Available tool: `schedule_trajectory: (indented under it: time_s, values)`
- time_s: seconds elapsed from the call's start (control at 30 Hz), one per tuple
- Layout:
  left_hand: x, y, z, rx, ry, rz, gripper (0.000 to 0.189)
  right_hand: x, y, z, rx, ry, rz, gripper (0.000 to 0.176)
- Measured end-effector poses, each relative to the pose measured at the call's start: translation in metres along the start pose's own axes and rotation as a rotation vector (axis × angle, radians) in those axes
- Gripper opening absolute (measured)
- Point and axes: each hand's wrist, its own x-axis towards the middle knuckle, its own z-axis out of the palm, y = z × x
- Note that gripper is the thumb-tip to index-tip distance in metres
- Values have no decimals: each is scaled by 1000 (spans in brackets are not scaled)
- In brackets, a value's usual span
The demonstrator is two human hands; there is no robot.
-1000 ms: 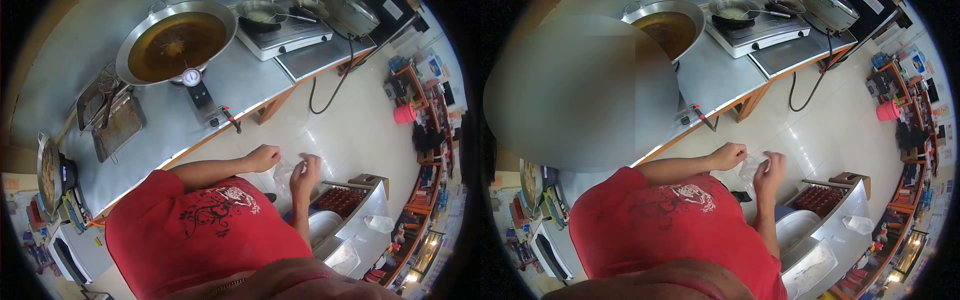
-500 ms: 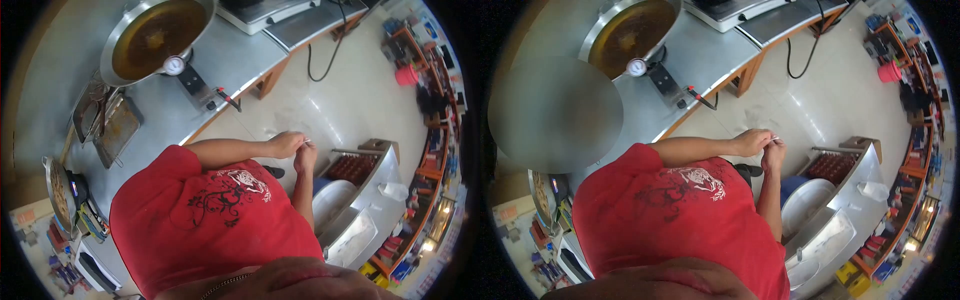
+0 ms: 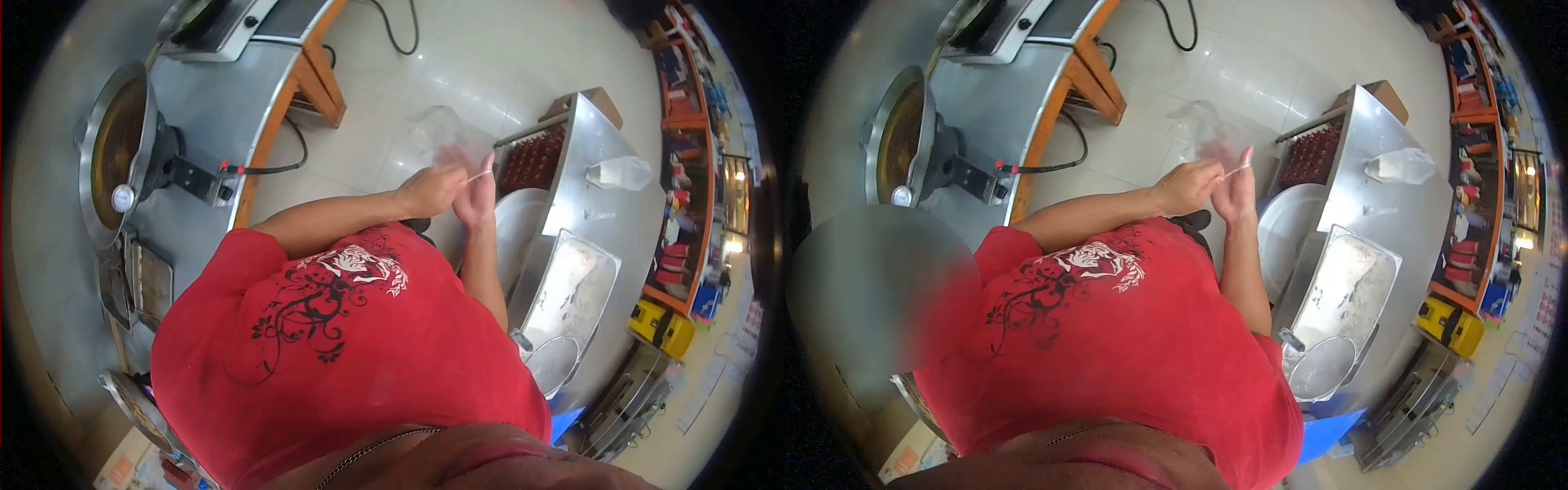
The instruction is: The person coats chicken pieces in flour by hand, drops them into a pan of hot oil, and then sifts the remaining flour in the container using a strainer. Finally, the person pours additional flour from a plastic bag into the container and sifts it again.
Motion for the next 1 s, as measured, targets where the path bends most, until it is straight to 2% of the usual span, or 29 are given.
schedule_trajectory:
  time_s: [0.03, 0.17, 0.23, 0.27, 0.37, 0.4, 0.43, 0.47, 0.53, 0.57, 0.6, 0.63, 0.73, 0.87, 0.9, 0.97, 1.0]
  values:
    - [10, 3, 7, -6, 30, -2, 10, -4, -11, 8, 97, -48, 140, 50]
    - [38, 11, 22, 47, 26, 47, 9, 33, -35, -11, -227, -82, -143, 65]
    - [53, 14, 22, 68, 31, 103, 9, 53, -47, -22, -195, -69, -221, 67]
    - [62, 12, 23, 94, 33, 71, 8, 59, -54, -19, -183, -66, -259, 69]
    - [86, 12, 11, 123, 23, 14, 8, 59, -70, 4, 190, -456, 79, 74]
    - [89, 21, 7, 107, 9, 13, 9, 66, -76, 5, -50, -410, 14, 75]
    - [87, 9, 20, 87, 13, 140, 11, 80, -84, 7, -285, -393, -32, 79]
    - [88, -7, 27, 107, 31, 251, 12, 94, -84, 15, -453, -363, -150, 73]
    - [92, 1, 8, 161, 66, 160, 13, 146, -90, -15, -539, -248, -239, 60]
    - [99, -1, -5, 205, 18, 134, 14, 182, -95, -35, -288, -317, -174, 59]
    - [109, -8, -11, 326, -36, 154, 15, 149, -88, 20, -224, -88, -262, 76]
    - [118, 0, -22, 395, -188, 8, 17, 146, -94, 31, -244, -356, -141, 96]
    - [121, 2, -27, 440, -60, 135, 19, 142, -87, 79, -360, -428, 48, 107]
    - [98, 16, -45, 443, 123, 268, 19, 142, -69, 145, -528, -389, -163, 104]
    - [94, 20, -51, 414, 150, 215, 18, 145, -68, 148, -556, -397, -164, 102]
    - [84, 25, -64, 356, 205, 111, 17, 152, -57, 146, -436, -571, -85, 97]
    - [77, 27, -62, 385, 250, 129, 16, 157, -51, 145, -373, -660, -41, 94]
